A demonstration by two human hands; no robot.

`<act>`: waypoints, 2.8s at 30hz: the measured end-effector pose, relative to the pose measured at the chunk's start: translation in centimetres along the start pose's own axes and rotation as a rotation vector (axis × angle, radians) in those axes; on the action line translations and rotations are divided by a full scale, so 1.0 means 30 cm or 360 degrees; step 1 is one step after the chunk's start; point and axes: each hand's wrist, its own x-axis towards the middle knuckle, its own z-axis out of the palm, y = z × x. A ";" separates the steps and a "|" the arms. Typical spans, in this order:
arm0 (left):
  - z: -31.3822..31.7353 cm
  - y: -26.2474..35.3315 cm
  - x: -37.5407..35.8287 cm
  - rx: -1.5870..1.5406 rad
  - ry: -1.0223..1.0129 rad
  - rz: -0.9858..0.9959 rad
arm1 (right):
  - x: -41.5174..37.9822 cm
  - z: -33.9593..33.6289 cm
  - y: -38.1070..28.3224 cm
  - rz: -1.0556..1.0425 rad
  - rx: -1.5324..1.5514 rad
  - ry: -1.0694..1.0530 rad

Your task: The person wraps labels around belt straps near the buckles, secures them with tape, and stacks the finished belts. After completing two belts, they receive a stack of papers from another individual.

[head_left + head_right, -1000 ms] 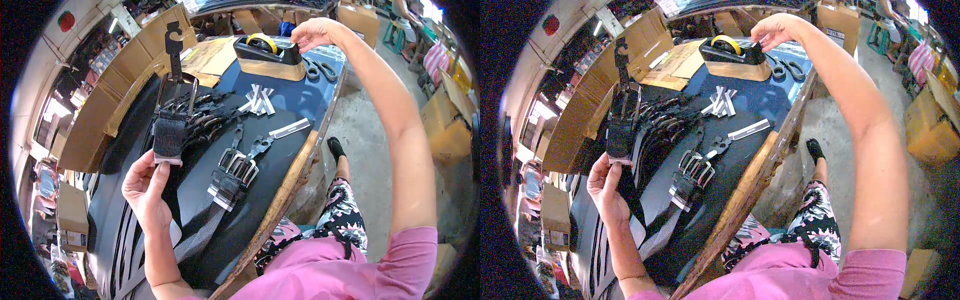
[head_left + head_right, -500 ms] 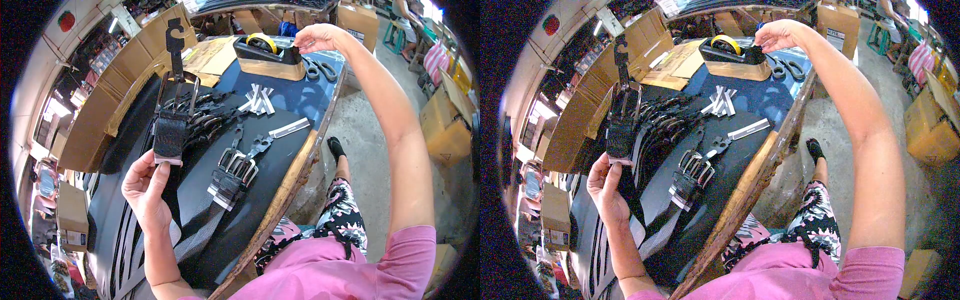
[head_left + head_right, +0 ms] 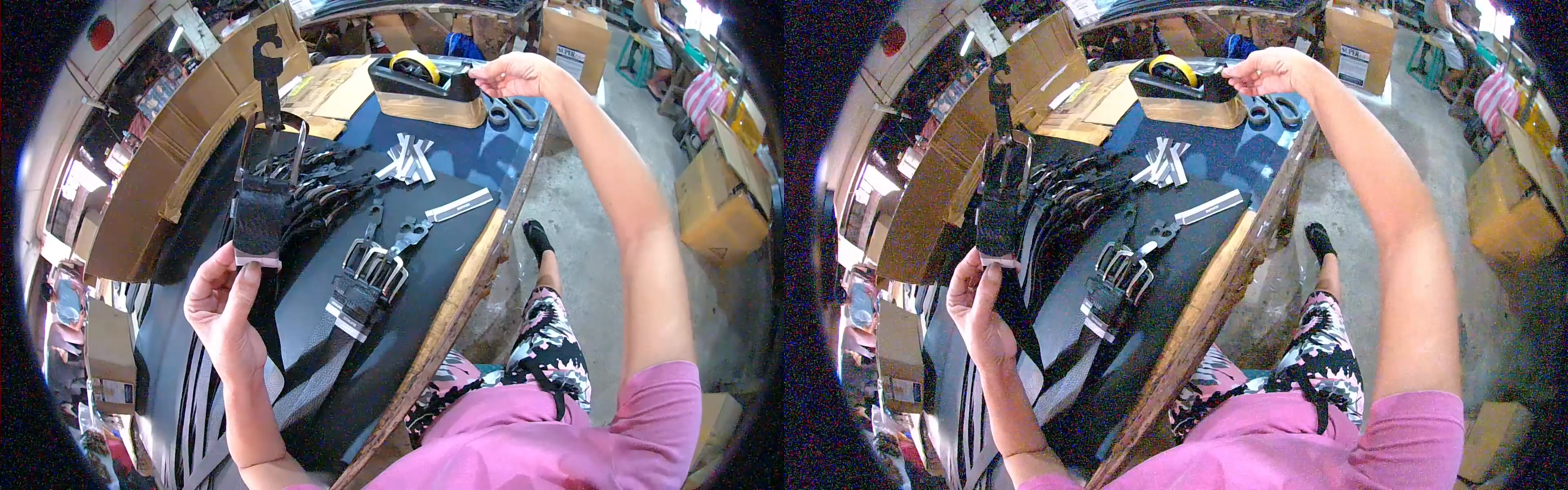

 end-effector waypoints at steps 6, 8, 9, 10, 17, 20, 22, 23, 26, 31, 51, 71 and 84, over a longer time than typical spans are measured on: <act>-0.005 0.007 -0.003 -0.0027 0.0023 -0.0014 | -0.008 0.005 0.000 0.0016 -0.0002 0.0063; -0.007 0.010 -0.002 -0.0034 0.0019 -0.0012 | -0.015 0.011 -0.003 -0.0001 -0.0023 0.0112; -0.008 0.010 -0.001 -0.0035 0.0029 -0.0014 | -0.016 0.013 -0.003 -0.0016 -0.0027 0.0150; -0.009 0.009 -0.001 -0.0037 0.0038 -0.0015 | -0.016 0.012 -0.001 -0.0031 -0.0031 0.0188; -0.006 0.022 0.000 -0.0005 0.0087 0.0011 | 0.003 0.023 0.043 -0.0173 0.0069 0.0246; -0.005 0.025 0.002 0.0004 0.0102 0.0032 | 0.020 0.011 0.070 -0.0217 0.0152 0.0180; -0.009 0.022 0.003 -0.0035 0.0134 0.0011 | 0.027 0.012 0.087 -0.0218 0.0195 0.0194; -0.013 0.021 0.004 -0.0033 0.0135 0.0011 | 0.025 0.014 0.093 -0.0214 0.0254 0.0190; -0.021 0.017 0.005 0.0000 0.0062 0.0028 | 0.022 0.017 0.098 -0.0190 0.0344 0.0155; -0.023 0.009 0.005 0.0043 0.0068 0.0069 | 0.014 0.027 0.098 -0.0146 0.0422 0.0101; 0.004 0.028 0.001 0.0028 0.0072 0.0051 | 0.034 0.033 0.174 -0.0123 0.0519 0.0416; 0.031 0.039 -0.023 -0.0181 0.0084 -0.0064 | -0.485 1.010 0.146 -0.1560 -0.0112 -0.0206; 0.045 0.024 -0.037 -0.0186 0.0082 0.0077 | -0.485 1.034 0.157 -0.1647 -0.0280 -0.0048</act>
